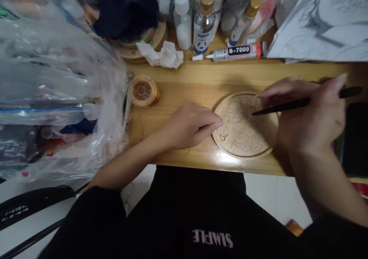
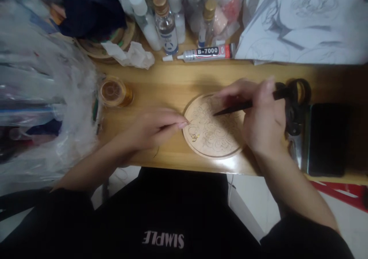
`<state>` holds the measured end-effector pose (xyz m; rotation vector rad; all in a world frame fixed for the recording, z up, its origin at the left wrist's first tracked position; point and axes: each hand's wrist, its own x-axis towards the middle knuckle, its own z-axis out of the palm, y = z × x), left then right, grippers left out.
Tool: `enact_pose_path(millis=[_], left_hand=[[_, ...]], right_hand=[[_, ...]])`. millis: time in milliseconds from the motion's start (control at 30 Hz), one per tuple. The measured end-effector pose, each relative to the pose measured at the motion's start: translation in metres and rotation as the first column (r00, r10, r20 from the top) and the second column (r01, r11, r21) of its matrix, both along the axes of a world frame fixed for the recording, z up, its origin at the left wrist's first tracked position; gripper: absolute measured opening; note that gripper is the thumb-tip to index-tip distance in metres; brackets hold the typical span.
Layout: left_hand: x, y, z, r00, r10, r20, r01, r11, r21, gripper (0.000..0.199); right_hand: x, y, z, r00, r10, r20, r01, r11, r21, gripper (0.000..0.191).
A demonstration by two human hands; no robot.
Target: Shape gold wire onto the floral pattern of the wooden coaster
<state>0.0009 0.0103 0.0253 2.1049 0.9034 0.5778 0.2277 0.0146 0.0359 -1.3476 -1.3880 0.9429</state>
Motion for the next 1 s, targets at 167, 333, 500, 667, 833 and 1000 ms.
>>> enact_pose_path(millis=[167,333,500,667,833,1000], left_hand=[[0.002,-0.004,-0.004,0.992,0.12,0.028,-0.122,0.991,0.055,0.032],[0.002,-0.005,0.001,0.961,0.23,0.154,-0.229,0.973,-0.03,0.021],[0.002,-0.007,0.006,0.914,0.311,0.261,-0.286,0.949,-0.131,0.022],[0.002,-0.009,0.006,0.904,0.324,0.278,-0.281,0.942,-0.181,0.021],[0.003,-0.01,0.003,0.899,0.317,0.304,-0.262,0.942,-0.21,0.02],[0.003,-0.009,0.0,0.889,0.317,0.33,-0.258,0.943,-0.21,0.02]], right_hand=[[-0.011,-0.031,0.027,0.972,-0.177,0.154,0.175,0.984,0.024,0.045],[-0.05,-0.065,0.031,0.944,-0.326,0.046,0.326,0.945,0.005,0.016],[-0.081,-0.078,0.014,0.923,-0.383,-0.028,0.384,0.921,0.065,0.021],[-0.085,-0.076,0.01,0.962,-0.269,-0.044,0.272,0.957,0.1,0.023],[-0.083,-0.073,0.008,0.967,-0.254,0.026,0.246,0.954,0.17,0.025],[-0.083,-0.072,0.005,0.956,-0.287,0.054,0.269,0.937,0.224,0.023]])
